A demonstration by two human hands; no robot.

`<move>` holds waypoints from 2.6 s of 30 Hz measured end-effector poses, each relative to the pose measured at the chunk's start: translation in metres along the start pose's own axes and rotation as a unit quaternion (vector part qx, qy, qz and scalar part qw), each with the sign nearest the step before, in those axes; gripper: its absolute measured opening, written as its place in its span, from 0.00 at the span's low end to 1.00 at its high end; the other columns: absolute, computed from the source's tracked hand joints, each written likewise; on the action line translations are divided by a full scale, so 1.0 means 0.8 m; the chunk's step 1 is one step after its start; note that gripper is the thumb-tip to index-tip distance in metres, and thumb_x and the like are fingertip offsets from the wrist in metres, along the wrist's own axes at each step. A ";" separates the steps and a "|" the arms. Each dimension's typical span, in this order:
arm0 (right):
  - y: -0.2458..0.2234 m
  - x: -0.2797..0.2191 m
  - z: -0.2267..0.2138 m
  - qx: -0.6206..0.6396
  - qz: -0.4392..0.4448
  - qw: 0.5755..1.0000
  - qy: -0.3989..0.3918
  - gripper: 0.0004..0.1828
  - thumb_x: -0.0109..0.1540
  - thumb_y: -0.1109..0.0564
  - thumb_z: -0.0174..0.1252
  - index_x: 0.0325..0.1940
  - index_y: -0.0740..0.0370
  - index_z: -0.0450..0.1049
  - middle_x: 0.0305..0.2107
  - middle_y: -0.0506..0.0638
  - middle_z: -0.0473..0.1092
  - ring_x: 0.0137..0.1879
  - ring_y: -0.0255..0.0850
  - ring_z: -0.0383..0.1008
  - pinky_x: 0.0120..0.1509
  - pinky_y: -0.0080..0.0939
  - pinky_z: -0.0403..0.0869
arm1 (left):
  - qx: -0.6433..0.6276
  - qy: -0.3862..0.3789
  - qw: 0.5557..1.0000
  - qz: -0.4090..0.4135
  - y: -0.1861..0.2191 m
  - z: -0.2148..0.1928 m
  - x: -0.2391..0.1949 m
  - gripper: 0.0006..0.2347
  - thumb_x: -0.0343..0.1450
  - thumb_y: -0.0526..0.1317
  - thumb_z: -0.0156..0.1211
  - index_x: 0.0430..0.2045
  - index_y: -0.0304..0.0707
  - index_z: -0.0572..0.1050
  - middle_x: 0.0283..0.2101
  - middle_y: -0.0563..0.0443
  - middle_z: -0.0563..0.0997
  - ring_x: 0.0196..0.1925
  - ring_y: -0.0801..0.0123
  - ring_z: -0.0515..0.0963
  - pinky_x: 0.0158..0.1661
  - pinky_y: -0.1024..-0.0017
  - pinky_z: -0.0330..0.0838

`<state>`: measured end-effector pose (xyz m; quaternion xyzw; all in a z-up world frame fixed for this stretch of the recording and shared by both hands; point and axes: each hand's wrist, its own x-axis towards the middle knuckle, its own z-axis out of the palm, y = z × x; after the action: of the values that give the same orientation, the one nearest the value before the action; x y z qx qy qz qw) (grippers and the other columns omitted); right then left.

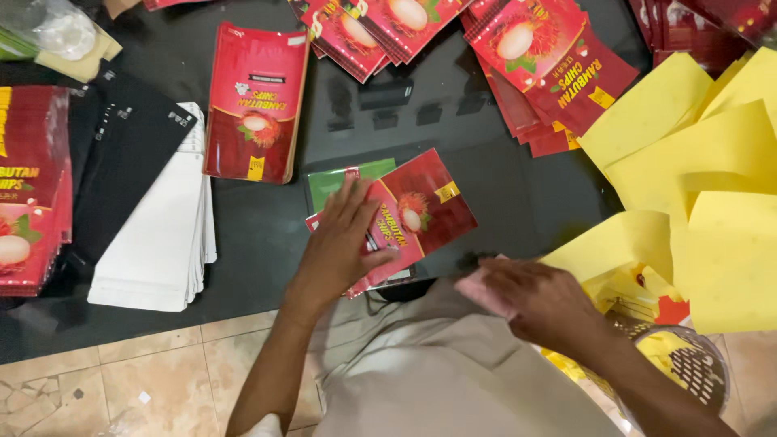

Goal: The person places a paper insert into a plastic pouch, folds the top of the pouch, and rubs a pink cloth over the front of the packaging.

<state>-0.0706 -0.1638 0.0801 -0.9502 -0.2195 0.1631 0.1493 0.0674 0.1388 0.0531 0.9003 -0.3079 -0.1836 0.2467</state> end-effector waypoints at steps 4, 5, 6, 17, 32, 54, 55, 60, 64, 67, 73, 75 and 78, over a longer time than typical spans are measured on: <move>-0.005 0.032 -0.024 -0.135 0.044 0.964 0.227 0.29 0.53 0.61 0.54 0.58 0.43 0.75 0.51 0.40 0.77 0.56 0.43 0.79 0.58 0.44 0.77 | -0.039 0.087 0.995 0.009 0.049 0.036 0.054 0.41 0.71 0.63 0.59 0.71 0.30 0.56 0.77 0.30 0.51 0.79 0.38 0.49 0.73 0.42 0.44; 0.001 0.046 -0.018 -0.170 0.053 0.952 0.250 0.38 0.54 0.63 0.52 0.68 0.39 0.71 0.56 0.38 0.75 0.59 0.42 0.78 0.63 0.46 0.76 | -0.014 0.091 0.996 0.003 0.053 0.049 0.069 0.43 0.71 0.66 0.54 0.73 0.27 0.52 0.77 0.28 0.49 0.79 0.36 0.48 0.73 0.41 0.43; 0.008 0.044 -0.006 -0.172 0.053 0.952 0.249 0.38 0.54 0.63 0.52 0.68 0.39 0.71 0.56 0.38 0.75 0.59 0.42 0.78 0.63 0.46 0.76 | -0.015 0.092 0.996 0.004 0.052 0.062 0.073 0.43 0.71 0.66 0.54 0.73 0.27 0.52 0.77 0.28 0.49 0.79 0.36 0.48 0.73 0.41 0.43; 0.047 0.191 -0.002 -0.262 0.039 0.913 0.309 0.17 0.64 0.53 0.59 0.57 0.41 0.78 0.46 0.38 0.79 0.60 0.40 0.77 0.64 0.49 0.69 | 0.081 0.013 0.994 -0.067 0.062 0.072 0.095 0.50 0.62 0.66 0.65 0.73 0.30 0.51 0.79 0.37 0.46 0.81 0.42 0.42 0.74 0.41 0.39; 0.101 -0.001 0.025 -0.157 0.058 0.975 0.146 0.29 0.51 0.53 0.67 0.57 0.40 0.77 0.51 0.37 0.78 0.64 0.42 0.75 0.72 0.48 0.70 | -0.010 0.203 0.976 0.084 0.033 0.106 0.069 0.46 0.61 0.66 0.69 0.67 0.29 0.63 0.71 0.30 0.63 0.76 0.35 0.57 0.71 0.33 0.46; 0.182 0.298 -0.162 0.444 -0.017 0.801 0.402 0.16 0.70 0.53 0.70 0.56 0.65 0.77 0.48 0.49 0.76 0.51 0.38 0.80 0.40 0.33 0.78 | -0.128 0.382 0.915 0.003 -0.106 -0.083 -0.122 0.06 0.75 0.34 0.64 0.44 0.40 0.82 0.46 0.49 0.86 0.43 0.68 0.88 0.45 0.72 0.84; 0.213 0.319 -0.167 0.452 0.034 0.798 0.397 0.11 0.73 0.54 0.66 0.56 0.59 0.75 0.48 0.46 0.79 0.49 0.34 0.82 0.40 0.27 0.79 | -0.029 0.400 0.915 -0.031 -0.128 -0.092 -0.140 0.08 0.77 0.33 0.60 0.49 0.34 0.80 0.50 0.43 0.84 0.49 0.59 0.86 0.51 0.66 0.79; 0.285 0.318 -0.163 0.146 -0.089 0.883 0.438 0.18 0.77 0.80 0.74 0.66 0.79 0.73 0.52 0.68 0.75 0.53 0.55 0.76 0.52 0.51 0.76 | 0.136 0.337 0.931 -0.039 -0.160 -0.063 -0.192 0.13 0.79 0.34 0.55 0.55 0.26 0.75 0.63 0.29 0.75 0.67 0.40 0.74 0.66 0.53 0.66; 0.221 0.241 -0.131 -0.070 0.094 0.911 0.395 0.34 0.72 0.55 0.74 0.72 0.78 0.67 0.55 0.75 0.74 0.49 0.70 0.76 0.45 0.63 0.75 | 0.174 0.303 0.928 -0.131 -0.081 0.048 -0.184 0.22 0.78 0.44 0.55 0.67 0.37 0.64 0.75 0.40 0.60 0.77 0.46 0.59 0.68 0.49 0.62; 0.199 0.198 -0.095 -0.141 0.199 0.928 0.283 0.34 0.70 0.40 0.65 0.72 0.63 0.68 0.60 0.65 0.73 0.52 0.69 0.76 0.39 0.68 0.72 | 0.095 0.289 0.946 -0.110 0.006 0.106 -0.142 0.28 0.76 0.48 0.58 0.71 0.42 0.58 0.76 0.43 0.59 0.78 0.49 0.59 0.68 0.51 0.62; 0.236 0.177 -0.076 -0.228 0.129 0.912 0.316 0.13 0.78 0.53 0.58 0.38 0.54 0.73 0.35 0.52 0.76 0.34 0.58 0.75 0.31 0.55 0.66 | 0.052 0.203 0.977 0.033 0.105 0.133 -0.025 0.25 0.79 0.50 0.53 0.66 0.28 0.66 0.76 0.38 0.58 0.77 0.47 0.59 0.60 0.56 0.66; 0.214 0.161 -0.093 -0.221 0.136 0.910 0.324 0.16 0.78 0.53 0.60 0.36 0.55 0.73 0.31 0.56 0.75 0.32 0.63 0.72 0.32 0.58 0.64 | 0.122 0.223 0.966 0.051 0.109 0.131 -0.004 0.26 0.79 0.53 0.53 0.65 0.30 0.68 0.76 0.39 0.58 0.76 0.49 0.62 0.57 0.60 0.70; 0.126 0.130 -0.132 -0.207 0.096 0.912 0.342 0.07 0.78 0.58 0.58 0.46 0.57 0.78 0.35 0.51 0.77 0.33 0.50 0.75 0.31 0.49 0.66 | -0.002 0.143 0.989 0.043 0.100 0.095 0.010 0.26 0.77 0.51 0.54 0.63 0.26 0.68 0.74 0.36 0.62 0.74 0.43 0.62 0.54 0.45 0.67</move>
<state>0.0946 -0.2244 0.1137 -0.9740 -0.0917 -0.2069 -0.0012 -0.0003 0.0531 0.0344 0.9029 -0.3074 -0.0427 0.2975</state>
